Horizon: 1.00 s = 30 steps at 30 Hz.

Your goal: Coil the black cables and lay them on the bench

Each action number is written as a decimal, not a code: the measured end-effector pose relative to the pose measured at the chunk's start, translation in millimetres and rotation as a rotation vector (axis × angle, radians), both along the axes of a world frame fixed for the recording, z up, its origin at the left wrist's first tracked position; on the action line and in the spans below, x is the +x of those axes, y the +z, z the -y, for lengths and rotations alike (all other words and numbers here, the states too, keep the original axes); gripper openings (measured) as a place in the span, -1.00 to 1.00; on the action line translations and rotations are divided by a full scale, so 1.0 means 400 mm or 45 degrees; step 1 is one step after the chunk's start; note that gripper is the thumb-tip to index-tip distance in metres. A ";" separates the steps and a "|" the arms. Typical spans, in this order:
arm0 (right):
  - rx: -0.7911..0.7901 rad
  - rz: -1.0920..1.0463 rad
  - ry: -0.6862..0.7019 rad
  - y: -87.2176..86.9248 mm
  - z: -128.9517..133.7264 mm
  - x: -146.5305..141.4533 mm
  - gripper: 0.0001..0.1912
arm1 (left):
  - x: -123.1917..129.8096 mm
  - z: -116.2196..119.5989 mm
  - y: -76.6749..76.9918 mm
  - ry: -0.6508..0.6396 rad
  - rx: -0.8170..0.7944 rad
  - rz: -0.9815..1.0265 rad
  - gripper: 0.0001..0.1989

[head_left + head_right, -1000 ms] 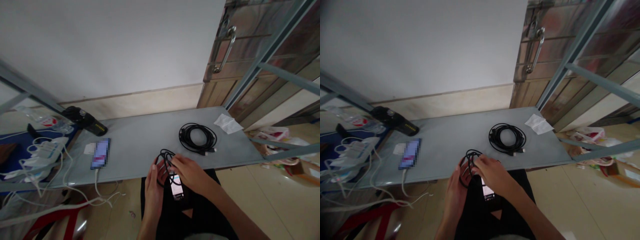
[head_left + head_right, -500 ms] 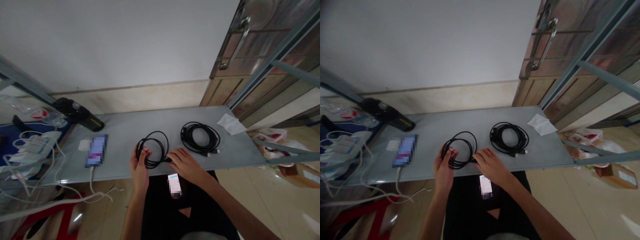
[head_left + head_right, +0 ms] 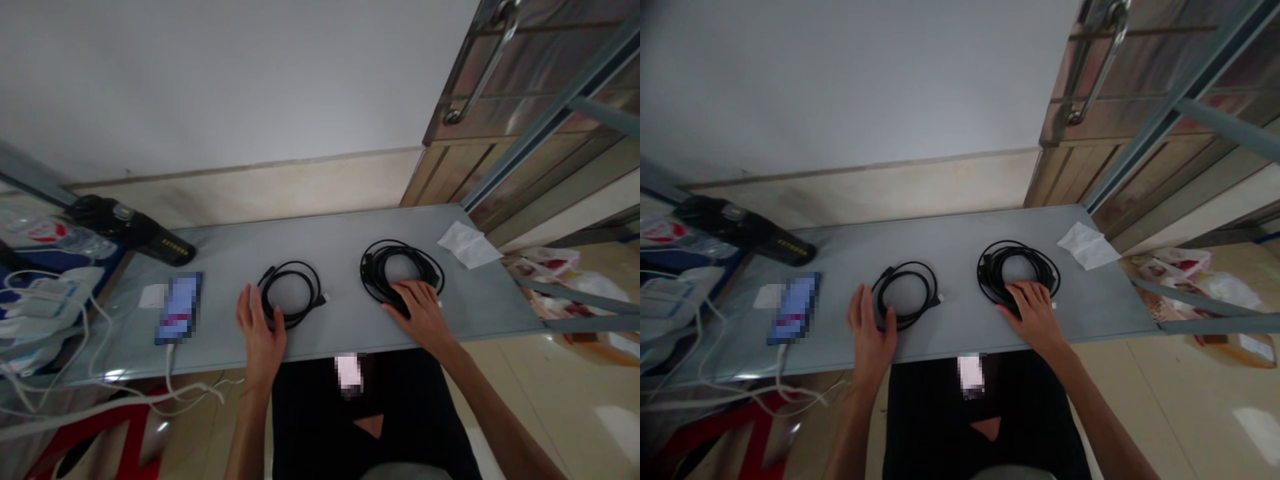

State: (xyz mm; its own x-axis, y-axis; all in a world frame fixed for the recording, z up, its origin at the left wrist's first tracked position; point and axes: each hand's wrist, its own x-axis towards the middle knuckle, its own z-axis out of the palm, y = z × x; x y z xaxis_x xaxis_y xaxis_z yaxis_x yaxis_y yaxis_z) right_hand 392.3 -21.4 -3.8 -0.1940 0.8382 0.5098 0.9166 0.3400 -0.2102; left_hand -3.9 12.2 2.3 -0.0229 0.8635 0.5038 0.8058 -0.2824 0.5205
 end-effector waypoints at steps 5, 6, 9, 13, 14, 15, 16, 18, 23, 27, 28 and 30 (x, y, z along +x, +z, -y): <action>0.013 -0.008 -0.005 0.002 -0.004 -0.008 -0.57 | 0.007 0.046 0.023 -0.453 -0.032 -0.161 -0.47; 0.012 -0.011 -0.014 0.002 -0.004 -0.008 -0.56 | 0.007 0.052 0.022 -0.484 -0.037 -0.181 -0.50; -0.005 -0.005 -0.031 0.001 -0.005 -0.005 -0.59 | 0.008 0.054 0.014 -0.446 -0.006 -0.190 -0.66; -0.025 0.002 -0.027 0.000 -0.006 -0.002 -0.63 | 0.030 0.017 0.006 -0.362 0.052 -0.201 -0.80; -0.028 0.005 -0.023 0.000 -0.006 -0.001 -0.64 | 0.040 0.003 0.006 -0.348 0.057 -0.207 -0.81; -0.028 0.009 -0.020 0.000 -0.007 0.000 -0.65 | 0.051 -0.012 0.007 -0.333 0.057 -0.212 -0.82; -0.026 0.012 -0.017 0.001 -0.008 0.001 -0.67 | 0.063 -0.026 0.009 -0.317 0.052 -0.218 -0.82; -0.016 0.012 -0.010 0.001 -0.008 0.004 -0.70 | 0.084 -0.051 0.014 -0.290 0.036 -0.226 -0.82; 0.016 -0.018 0.011 -0.001 -0.009 0.007 -0.75 | 0.106 -0.073 0.028 -0.257 0.055 -0.213 -0.82; 0.027 -0.060 0.030 -0.003 -0.010 0.008 -0.77 | 0.107 -0.061 0.041 -0.229 0.147 -0.233 -0.82; 0.028 -0.073 0.033 -0.004 -0.010 0.009 -0.77 | 0.107 -0.058 0.043 -0.226 0.162 -0.234 -0.83; 0.025 -0.098 0.033 -0.003 -0.010 0.009 -0.78 | 0.107 -0.054 0.046 -0.225 0.170 -0.228 -0.83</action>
